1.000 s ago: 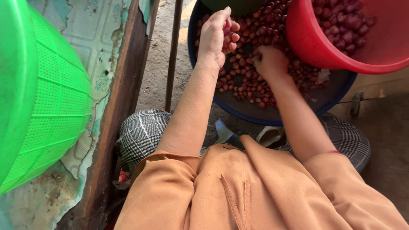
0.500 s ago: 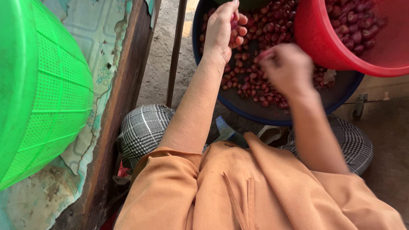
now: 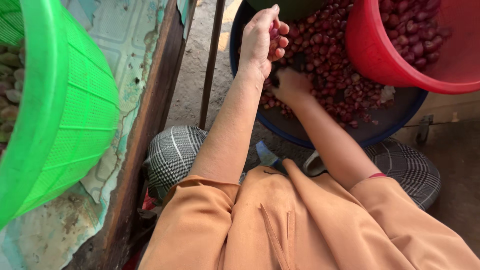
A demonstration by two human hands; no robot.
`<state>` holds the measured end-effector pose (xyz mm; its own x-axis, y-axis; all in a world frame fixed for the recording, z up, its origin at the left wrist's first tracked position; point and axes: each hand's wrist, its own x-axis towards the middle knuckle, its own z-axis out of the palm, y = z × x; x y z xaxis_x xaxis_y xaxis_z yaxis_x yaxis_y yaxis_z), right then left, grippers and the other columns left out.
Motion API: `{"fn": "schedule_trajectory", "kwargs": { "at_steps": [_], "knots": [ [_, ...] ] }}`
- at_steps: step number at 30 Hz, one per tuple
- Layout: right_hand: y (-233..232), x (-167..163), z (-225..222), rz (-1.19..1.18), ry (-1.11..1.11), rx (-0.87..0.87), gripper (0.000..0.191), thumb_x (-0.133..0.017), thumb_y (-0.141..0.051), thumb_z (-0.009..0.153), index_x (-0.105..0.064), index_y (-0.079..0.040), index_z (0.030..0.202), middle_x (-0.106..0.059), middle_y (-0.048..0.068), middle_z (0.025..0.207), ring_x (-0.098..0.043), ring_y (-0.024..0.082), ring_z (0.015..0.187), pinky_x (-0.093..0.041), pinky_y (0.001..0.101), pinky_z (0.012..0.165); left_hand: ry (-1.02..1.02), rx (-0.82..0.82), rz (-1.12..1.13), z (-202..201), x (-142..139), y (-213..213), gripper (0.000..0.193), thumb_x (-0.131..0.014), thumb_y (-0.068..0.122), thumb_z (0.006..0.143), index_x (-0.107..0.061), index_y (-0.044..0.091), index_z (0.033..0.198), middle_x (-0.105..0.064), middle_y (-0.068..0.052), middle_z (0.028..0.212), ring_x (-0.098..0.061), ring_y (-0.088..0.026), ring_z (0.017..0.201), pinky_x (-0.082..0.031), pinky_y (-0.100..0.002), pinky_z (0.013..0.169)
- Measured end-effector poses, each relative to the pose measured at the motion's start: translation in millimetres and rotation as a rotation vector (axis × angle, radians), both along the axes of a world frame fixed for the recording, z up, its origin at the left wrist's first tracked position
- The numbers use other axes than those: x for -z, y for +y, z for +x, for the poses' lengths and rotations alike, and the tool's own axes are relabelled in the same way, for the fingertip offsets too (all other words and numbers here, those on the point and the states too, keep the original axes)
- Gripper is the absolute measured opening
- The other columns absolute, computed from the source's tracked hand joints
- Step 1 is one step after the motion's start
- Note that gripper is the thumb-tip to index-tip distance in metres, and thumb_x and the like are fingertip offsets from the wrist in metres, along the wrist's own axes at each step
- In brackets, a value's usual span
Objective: The person sits on the ground and sorts small reddish fruits by hand, moving them between a large blue basin and several smaller baskets. The person repeatedly picks up fruits, inspects them, and places them into different containers.
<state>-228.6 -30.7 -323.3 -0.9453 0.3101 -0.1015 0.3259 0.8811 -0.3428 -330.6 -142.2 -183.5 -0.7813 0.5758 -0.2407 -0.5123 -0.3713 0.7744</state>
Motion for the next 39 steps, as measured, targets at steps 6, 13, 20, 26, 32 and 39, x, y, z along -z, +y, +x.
{"fn": "schedule_trajectory", "kwargs": {
  "at_steps": [6, 13, 20, 26, 32, 39],
  "knots": [
    [-2.9, -31.8, 23.8, -0.287, 0.156, 0.119, 0.053, -0.081, -0.042, 0.072, -0.071, -0.008, 0.112, -0.073, 0.014, 0.107, -0.072, 0.032, 0.095, -0.057, 0.0457, 0.078, -0.064, 0.008, 0.054, -10.1, 3.9, 9.5, 0.026, -0.064, 0.032, 0.095, -0.058, 0.013, 0.08, -0.066, -0.008, 0.074, -0.059, -0.013, 0.053, -0.043, -0.026, 0.041],
    [43.9, -207.1, 116.9, 0.292, 0.858, 0.092, 0.014, -0.073, -0.009, 0.099, -0.068, 0.0, 0.107, -0.063, 0.017, 0.101, -0.064, 0.026, 0.081, -0.053, 0.034, 0.067, -0.325, 0.169, 0.292, 2.5, 4.5, 5.7, 0.048, -0.048, 0.04, 0.102, -0.067, -0.003, 0.096, -0.074, -0.023, 0.092, -0.074, -0.029, 0.077, -0.059, -0.035, 0.059],
    [18.4, -186.3, 90.7, -1.464, 0.595, 0.606, 0.021, -0.056, -0.028, 0.102, -0.06, -0.008, 0.098, -0.047, -0.003, 0.076, -0.041, 0.005, 0.057, -0.03, 0.0196, 0.044, -0.306, 0.146, 0.481, 33.3, -8.2, 9.4, 0.048, -0.045, 0.034, 0.103, -0.065, -0.01, 0.102, -0.07, -0.028, 0.103, -0.072, -0.04, 0.103, -0.065, -0.045, 0.085],
    [-14.0, -83.2, 37.8, -2.115, 0.726, 0.674, 0.042, -0.04, -0.051, 0.105, -0.06, -0.014, 0.111, -0.067, 0.002, 0.098, -0.068, 0.018, 0.086, -0.058, 0.0338, 0.076, 0.629, -0.06, -0.218, 90.0, 1.6, 22.0, 0.024, -0.058, 0.017, 0.103, -0.071, -0.003, 0.107, -0.07, -0.028, 0.098, -0.07, -0.041, 0.086, -0.055, -0.041, 0.078],
    [-2.8, -58.5, 44.2, -2.189, 0.762, 0.424, 0.026, -0.053, -0.037, 0.112, -0.062, -0.012, 0.112, -0.063, 0.001, 0.095, -0.061, 0.015, 0.078, -0.051, 0.03, 0.066, 1.066, -0.292, -0.232, 88.4, -2.5, 25.8, 0.018, -0.061, 0.016, 0.103, -0.07, 0.004, 0.113, -0.073, -0.016, 0.112, -0.068, -0.031, 0.112, -0.053, -0.034, 0.096],
    [-12.7, -143.2, 8.0, -2.052, 0.379, 0.584, 0.033, -0.052, -0.043, 0.09, -0.066, -0.013, 0.089, -0.065, 0.007, 0.077, -0.044, 0.01, 0.052, -0.029, 0.0166, 0.036, 0.463, -0.553, -0.178, -20.5, 35.8, 7.0, 0.027, -0.052, 0.021, 0.107, -0.067, 0.002, 0.096, -0.071, -0.005, 0.092, -0.066, -0.015, 0.089, -0.053, -0.029, 0.086]
  ]
}}
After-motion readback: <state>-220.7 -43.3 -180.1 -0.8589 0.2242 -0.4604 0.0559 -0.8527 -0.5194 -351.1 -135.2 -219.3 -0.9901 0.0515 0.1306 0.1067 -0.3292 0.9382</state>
